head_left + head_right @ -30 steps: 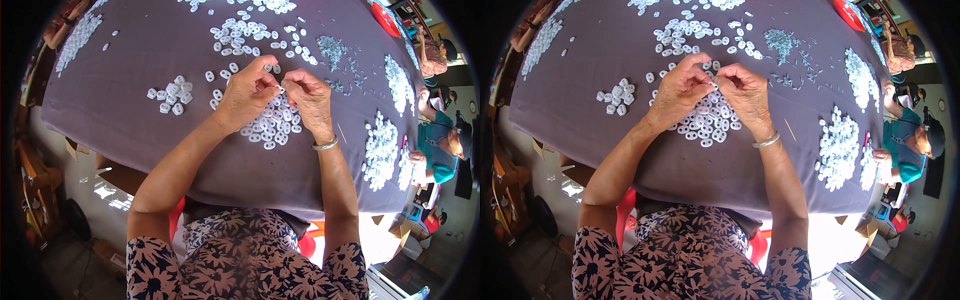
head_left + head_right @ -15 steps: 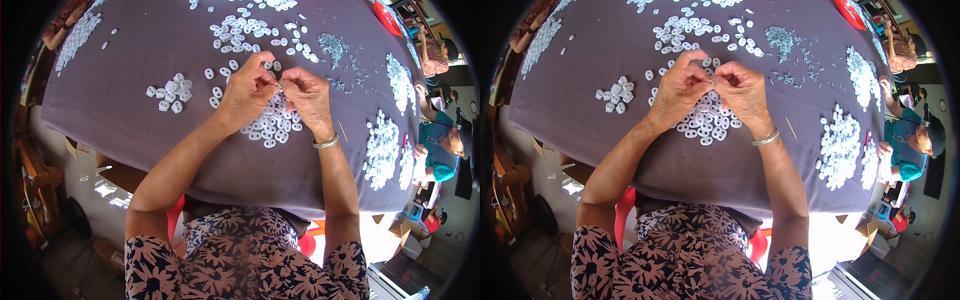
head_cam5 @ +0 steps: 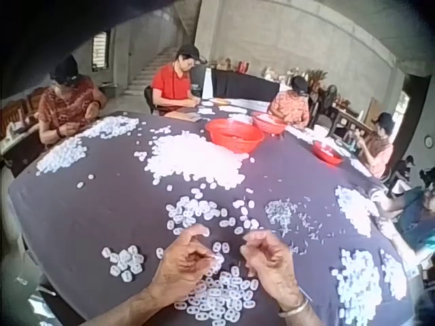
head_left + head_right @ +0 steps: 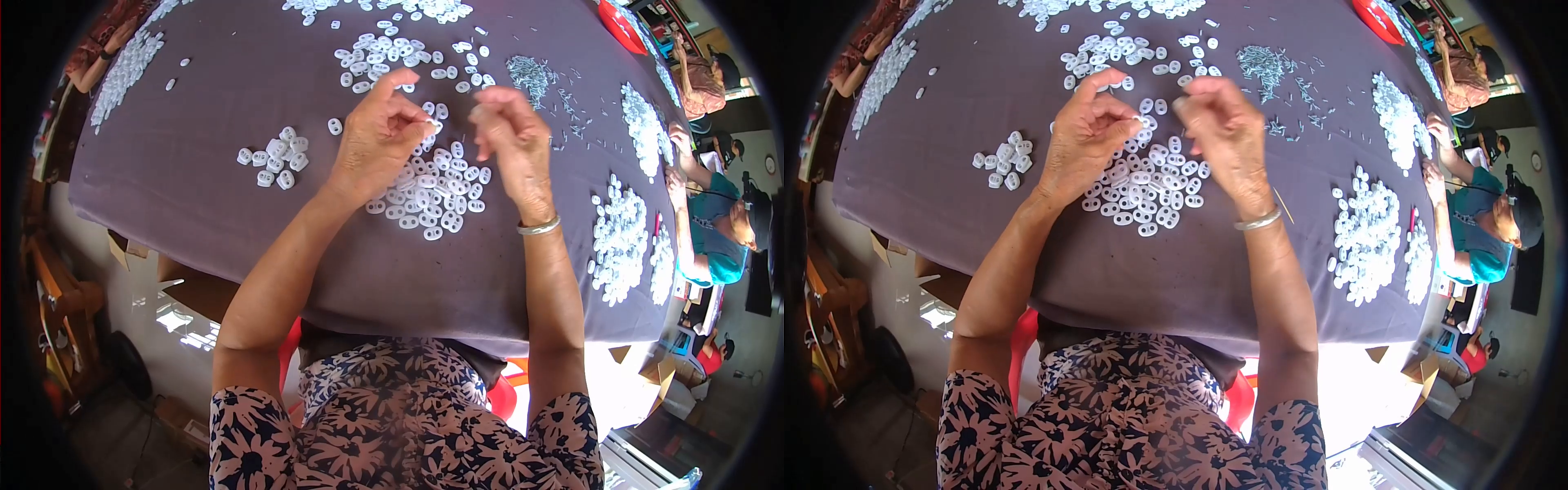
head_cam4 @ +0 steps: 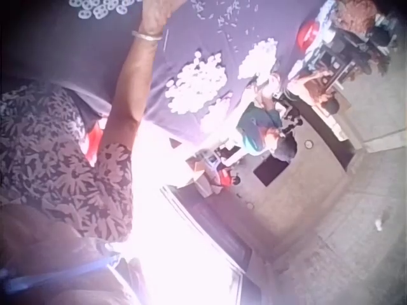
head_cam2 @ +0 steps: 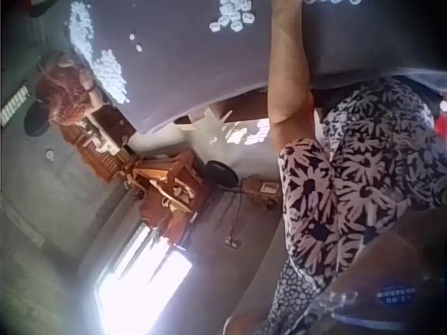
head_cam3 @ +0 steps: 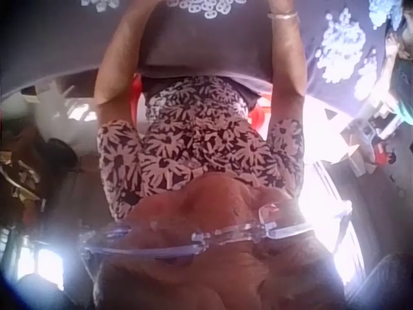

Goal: The person assembles plastic cord lock components by fitting small plastic pieces together by hand and placing the assembled pieces on the table.

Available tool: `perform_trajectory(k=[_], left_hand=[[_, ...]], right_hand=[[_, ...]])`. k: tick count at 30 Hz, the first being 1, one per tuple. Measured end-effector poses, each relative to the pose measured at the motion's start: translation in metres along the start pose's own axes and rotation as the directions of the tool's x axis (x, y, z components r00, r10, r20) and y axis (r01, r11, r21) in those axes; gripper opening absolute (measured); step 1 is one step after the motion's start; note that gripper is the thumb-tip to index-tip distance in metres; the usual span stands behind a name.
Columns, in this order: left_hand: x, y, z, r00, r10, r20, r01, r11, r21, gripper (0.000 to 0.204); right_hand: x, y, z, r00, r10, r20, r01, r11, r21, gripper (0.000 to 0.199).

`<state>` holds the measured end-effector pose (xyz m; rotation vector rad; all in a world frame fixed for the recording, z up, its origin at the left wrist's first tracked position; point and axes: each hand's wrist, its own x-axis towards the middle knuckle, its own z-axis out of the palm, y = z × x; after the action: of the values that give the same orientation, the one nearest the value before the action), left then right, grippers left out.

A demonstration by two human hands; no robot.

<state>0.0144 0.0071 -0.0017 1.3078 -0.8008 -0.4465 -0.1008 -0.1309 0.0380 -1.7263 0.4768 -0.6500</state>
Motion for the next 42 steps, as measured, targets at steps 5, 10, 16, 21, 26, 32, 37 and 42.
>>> perform_trajectory(k=[5,10,16,21,26,32,37,42], left_hand=[[0.006,0.006,-0.012,0.994,0.070,-0.089,-0.052,0.981,0.189,0.044],[0.004,0.008,-0.010,0.997,0.049,-0.065,-0.034,0.975,0.220,0.043],[0.004,0.002,-0.009,0.994,0.082,-0.069,-0.066,0.975,0.211,0.040],[0.002,-0.003,-0.006,0.992,0.108,-0.073,-0.095,0.983,0.159,0.038],[0.001,-0.002,-0.004,0.993,0.094,-0.073,-0.082,0.985,0.150,0.038],[0.001,-0.003,-0.004,0.993,0.095,-0.070,-0.084,0.984,0.155,0.038],[0.000,0.000,-0.002,0.995,0.070,-0.067,-0.059,0.987,0.149,0.038],[-0.001,0.003,-0.001,1.000,0.015,-0.014,-0.013,0.990,0.142,0.041]], right_hand=[[0.008,0.014,-0.034,1.000,-0.025,-0.012,0.023,0.983,-0.184,0.004],[0.007,0.027,-0.040,0.969,-0.148,0.197,0.204,0.928,-0.311,0.002],[0.002,0.023,-0.030,0.959,-0.064,0.277,0.192,0.865,-0.464,0.004],[0.000,0.021,-0.028,0.957,-0.040,0.287,0.175,0.870,-0.460,0.008],[-0.004,0.017,-0.020,0.930,-0.160,0.329,0.301,0.848,-0.437,0.015],[-0.005,0.020,-0.021,0.883,-0.245,0.400,0.423,0.786,-0.451,0.016],[-0.006,0.014,-0.020,0.905,-0.185,0.384,0.355,0.826,-0.437,0.014],[-0.004,0.017,-0.028,0.926,-0.021,0.377,0.189,0.891,-0.414,0.011]])
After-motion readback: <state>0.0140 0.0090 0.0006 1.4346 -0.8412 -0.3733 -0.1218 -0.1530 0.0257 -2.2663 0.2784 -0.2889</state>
